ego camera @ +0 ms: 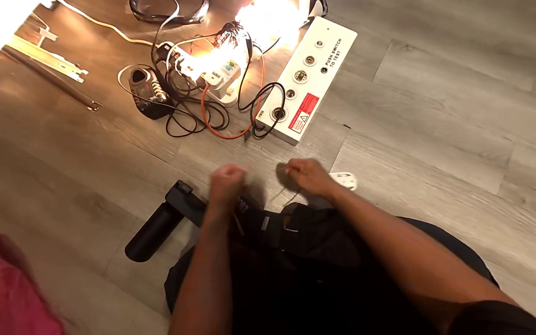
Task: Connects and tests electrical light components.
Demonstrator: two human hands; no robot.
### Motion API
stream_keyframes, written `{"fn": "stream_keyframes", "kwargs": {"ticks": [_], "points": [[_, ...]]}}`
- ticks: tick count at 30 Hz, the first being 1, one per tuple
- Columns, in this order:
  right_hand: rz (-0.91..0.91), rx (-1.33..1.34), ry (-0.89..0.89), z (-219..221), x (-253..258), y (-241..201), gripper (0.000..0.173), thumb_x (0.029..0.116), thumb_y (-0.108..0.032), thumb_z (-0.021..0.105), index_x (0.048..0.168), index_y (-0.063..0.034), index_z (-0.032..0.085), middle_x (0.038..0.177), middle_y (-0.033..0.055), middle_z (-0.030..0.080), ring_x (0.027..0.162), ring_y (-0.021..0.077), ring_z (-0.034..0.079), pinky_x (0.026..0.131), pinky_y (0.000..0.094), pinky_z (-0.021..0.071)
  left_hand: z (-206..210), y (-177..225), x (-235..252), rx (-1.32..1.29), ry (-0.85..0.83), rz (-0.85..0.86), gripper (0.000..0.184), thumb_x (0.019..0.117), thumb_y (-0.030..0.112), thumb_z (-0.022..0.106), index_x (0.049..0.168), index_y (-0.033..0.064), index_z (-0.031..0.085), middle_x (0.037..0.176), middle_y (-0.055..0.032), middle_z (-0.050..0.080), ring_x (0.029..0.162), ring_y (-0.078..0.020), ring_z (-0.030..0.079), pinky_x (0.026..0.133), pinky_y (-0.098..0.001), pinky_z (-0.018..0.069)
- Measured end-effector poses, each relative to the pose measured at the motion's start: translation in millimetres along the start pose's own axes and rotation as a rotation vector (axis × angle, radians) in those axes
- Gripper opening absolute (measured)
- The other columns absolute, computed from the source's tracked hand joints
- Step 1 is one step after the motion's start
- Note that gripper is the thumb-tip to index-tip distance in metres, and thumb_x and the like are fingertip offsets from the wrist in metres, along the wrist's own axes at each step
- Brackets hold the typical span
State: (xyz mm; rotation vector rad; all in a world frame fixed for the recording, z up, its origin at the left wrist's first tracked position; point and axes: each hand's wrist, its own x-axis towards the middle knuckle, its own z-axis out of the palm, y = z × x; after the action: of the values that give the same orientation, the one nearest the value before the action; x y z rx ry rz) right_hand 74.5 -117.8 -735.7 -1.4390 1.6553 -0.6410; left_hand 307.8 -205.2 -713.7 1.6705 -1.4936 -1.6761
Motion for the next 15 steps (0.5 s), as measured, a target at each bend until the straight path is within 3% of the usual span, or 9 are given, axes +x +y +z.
{"fn": "stream_keyframes", "kwargs": {"ticks": [2, 4, 6, 7, 8, 9, 11, 13, 15], "points": [[0.065, 0.013, 0.111, -12, 0, 13, 0.025, 0.1040, -0.014, 0.052, 0.092, -0.0025, 0.071, 0.074, 0.0087, 0.064, 0.068, 0.0201, 0.062, 0.065, 0.0444, 0.0504, -17, 1, 0, -0.039, 0.134, 0.039, 0.013, 0.0978, 0.008, 0.059, 0.087, 0.0010, 0.064, 0.072, -0.0072, 0.064, 0.063, -0.0176, 0.066, 0.066, -0.0382, 0.0614], [0.073, 0.015, 0.105, -7, 6, 9, 0.025, 0.1045, -0.015, 0.054, 0.091, -0.0037, 0.071, 0.072, 0.0077, 0.063, 0.065, 0.0195, 0.061, 0.062, 0.0444, 0.0517, -7, -4, 0, 0.151, 0.100, 0.185, 0.017, 0.1002, 0.015, 0.060, 0.097, 0.0005, 0.069, 0.080, -0.0093, 0.068, 0.070, -0.0191, 0.067, 0.070, -0.0411, 0.0590], [0.065, -0.023, 0.045, 9, 10, 1, 0.025, 0.1040, -0.018, 0.055, 0.089, -0.0058, 0.071, 0.072, 0.0064, 0.064, 0.066, 0.0192, 0.062, 0.064, 0.0450, 0.0527, 14, -8, 4, 0.468, 0.020, 0.290, 0.031, 0.1027, 0.016, 0.051, 0.125, 0.0052, 0.069, 0.115, -0.0132, 0.070, 0.107, -0.0265, 0.067, 0.094, -0.0513, 0.0539], [0.067, -0.049, 0.029, 14, 11, 0, 0.026, 0.1042, -0.019, 0.055, 0.089, -0.0069, 0.071, 0.072, 0.0057, 0.064, 0.067, 0.0187, 0.062, 0.065, 0.0447, 0.0524, 24, -11, 6, 0.583, -0.017, 0.343, 0.041, 0.1006, 0.011, 0.047, 0.138, 0.0063, 0.062, 0.130, -0.0159, 0.064, 0.123, -0.0322, 0.060, 0.103, -0.0557, 0.0473], [0.077, -0.073, 0.032, 16, 10, -1, 0.026, 0.1043, -0.019, 0.054, 0.089, -0.0074, 0.071, 0.071, 0.0052, 0.064, 0.066, 0.0186, 0.062, 0.064, 0.0449, 0.0523, 30, -12, 6, 0.634, -0.046, 0.386, 0.047, 0.0977, 0.008, 0.049, 0.144, 0.0069, 0.057, 0.137, -0.0165, 0.061, 0.129, -0.0355, 0.055, 0.106, -0.0580, 0.0436], [0.090, -0.089, 0.055, 16, 9, -1, 0.026, 0.1042, -0.019, 0.054, 0.088, -0.0076, 0.071, 0.070, 0.0051, 0.063, 0.066, 0.0191, 0.062, 0.063, 0.0457, 0.0516, 32, -12, 4, 0.623, -0.085, 0.402, 0.051, 0.0935, 0.009, 0.053, 0.144, 0.0085, 0.058, 0.138, -0.0144, 0.061, 0.130, -0.0346, 0.054, 0.106, -0.0578, 0.0430], [0.114, -0.104, 0.132, 15, 10, -2, 0.026, 0.1031, -0.019, 0.055, 0.087, -0.0072, 0.071, 0.070, 0.0060, 0.064, 0.066, 0.0214, 0.063, 0.062, 0.0485, 0.0514, 32, -8, -1, 0.544, -0.238, 0.315, 0.050, 0.0900, 0.031, 0.063, 0.136, 0.0116, 0.064, 0.128, -0.0080, 0.067, 0.120, -0.0259, 0.062, 0.102, -0.0538, 0.0494], [0.158, -0.104, 0.175, 13, 12, -2, 0.025, 0.1031, -0.018, 0.054, 0.090, -0.0071, 0.072, 0.072, 0.0069, 0.066, 0.068, 0.0227, 0.065, 0.064, 0.0500, 0.0527, 37, -4, -7, 0.555, -0.400, 0.177, 0.061, 0.0839, 0.060, 0.070, 0.122, 0.0120, 0.070, 0.104, -0.0045, 0.073, 0.097, -0.0208, 0.070, 0.088, -0.0519, 0.0568], [0.205, -0.100, 0.191, 12, 14, -1, 0.027, 0.1037, -0.019, 0.053, 0.088, -0.0075, 0.072, 0.070, 0.0067, 0.065, 0.067, 0.0223, 0.064, 0.062, 0.0491, 0.0514, 47, -5, -9, 0.647, -0.516, 0.123, 0.057, 0.0823, 0.066, 0.069, 0.105, 0.0136, 0.071, 0.087, -0.0019, 0.070, 0.083, -0.0192, 0.067, 0.079, -0.0508, 0.0552]]}}
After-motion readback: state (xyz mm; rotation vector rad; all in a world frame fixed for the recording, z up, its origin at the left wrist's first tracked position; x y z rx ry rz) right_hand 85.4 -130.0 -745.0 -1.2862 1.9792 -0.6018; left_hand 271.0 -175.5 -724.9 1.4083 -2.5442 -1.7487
